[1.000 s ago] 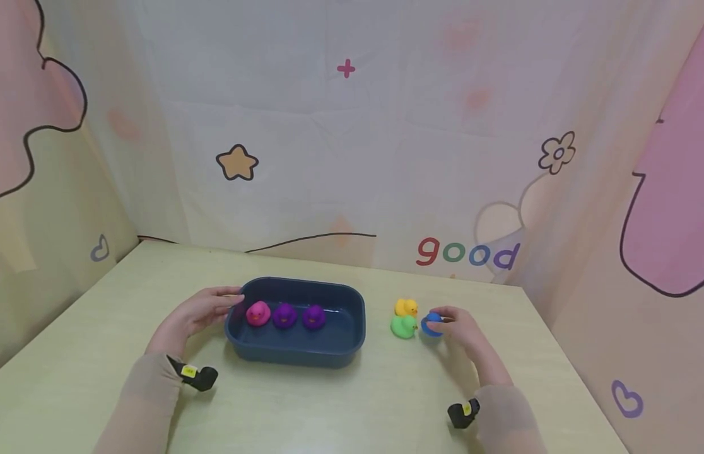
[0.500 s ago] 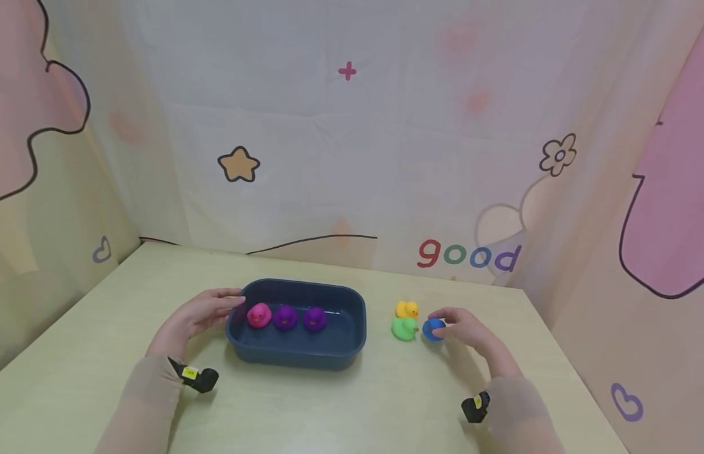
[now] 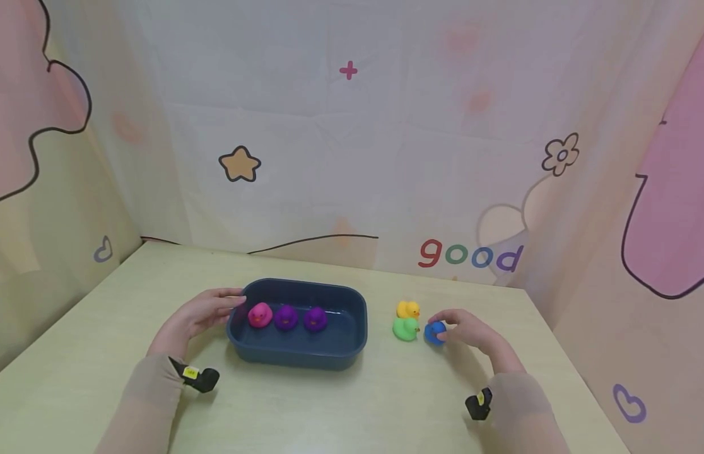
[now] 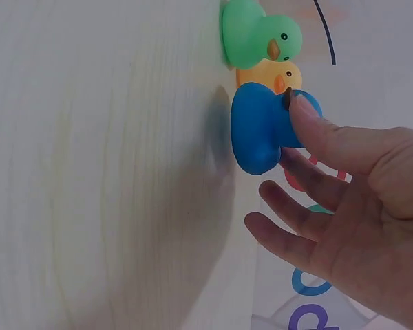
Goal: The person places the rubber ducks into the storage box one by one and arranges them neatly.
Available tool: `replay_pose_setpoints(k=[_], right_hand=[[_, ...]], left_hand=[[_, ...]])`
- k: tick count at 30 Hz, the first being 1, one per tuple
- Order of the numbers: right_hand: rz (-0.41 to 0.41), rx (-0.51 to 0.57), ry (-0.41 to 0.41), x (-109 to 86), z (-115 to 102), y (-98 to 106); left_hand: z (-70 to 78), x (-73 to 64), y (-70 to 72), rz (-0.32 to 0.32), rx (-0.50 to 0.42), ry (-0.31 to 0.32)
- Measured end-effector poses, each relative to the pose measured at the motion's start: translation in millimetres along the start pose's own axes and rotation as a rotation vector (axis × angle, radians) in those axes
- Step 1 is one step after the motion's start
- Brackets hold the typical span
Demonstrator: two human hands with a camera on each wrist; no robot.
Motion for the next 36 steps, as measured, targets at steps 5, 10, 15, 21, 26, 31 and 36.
replay_pose_setpoints(k=[5,10,15,21,26,31,36], right_hand=[[-0.005,-0.012,-0.003,-0.1,2,-1],[-0.009,-0.029,-0.003,-0.9,2,-1],[-0.008,-0.024,-0.002,-1.8,2,-2],[0.008,-0.017,-0.019,-5.3,5,-2],[0.041,0.055,-0.011,-11.4,7,1],[0.058,0.115,0.020,-15.1,10,7],[0.078,0.176,0.001,-14.7,13,10]], left_hand=[[0.2,1.0,-0.7,0.003,-0.005,0.004],[1.3,1.5,-1.6,0.002,-0.003,0.001],[1.8,2.5,-1.4,0.006,-0.007,0.001],[2.2,1.1,-2.8,0.012,0.004,0.010],[1.6,-0.8,-3.6,0.008,-0.007,0.007],[1.1,-1.0,-2.8,0.012,-0.008,0.009],[0.7,-1.2,-2.5,0.010,-0.005,0.011]])
Point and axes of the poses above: each hand's wrist, its own x-axis towards the middle knuckle, its own y-axis out of the back of the hand, z = x × y, the point moved 2 cm from there along x, towards the middle knuckle, and after that the axes turned 8 degrees about z, right-handed, at the moved point
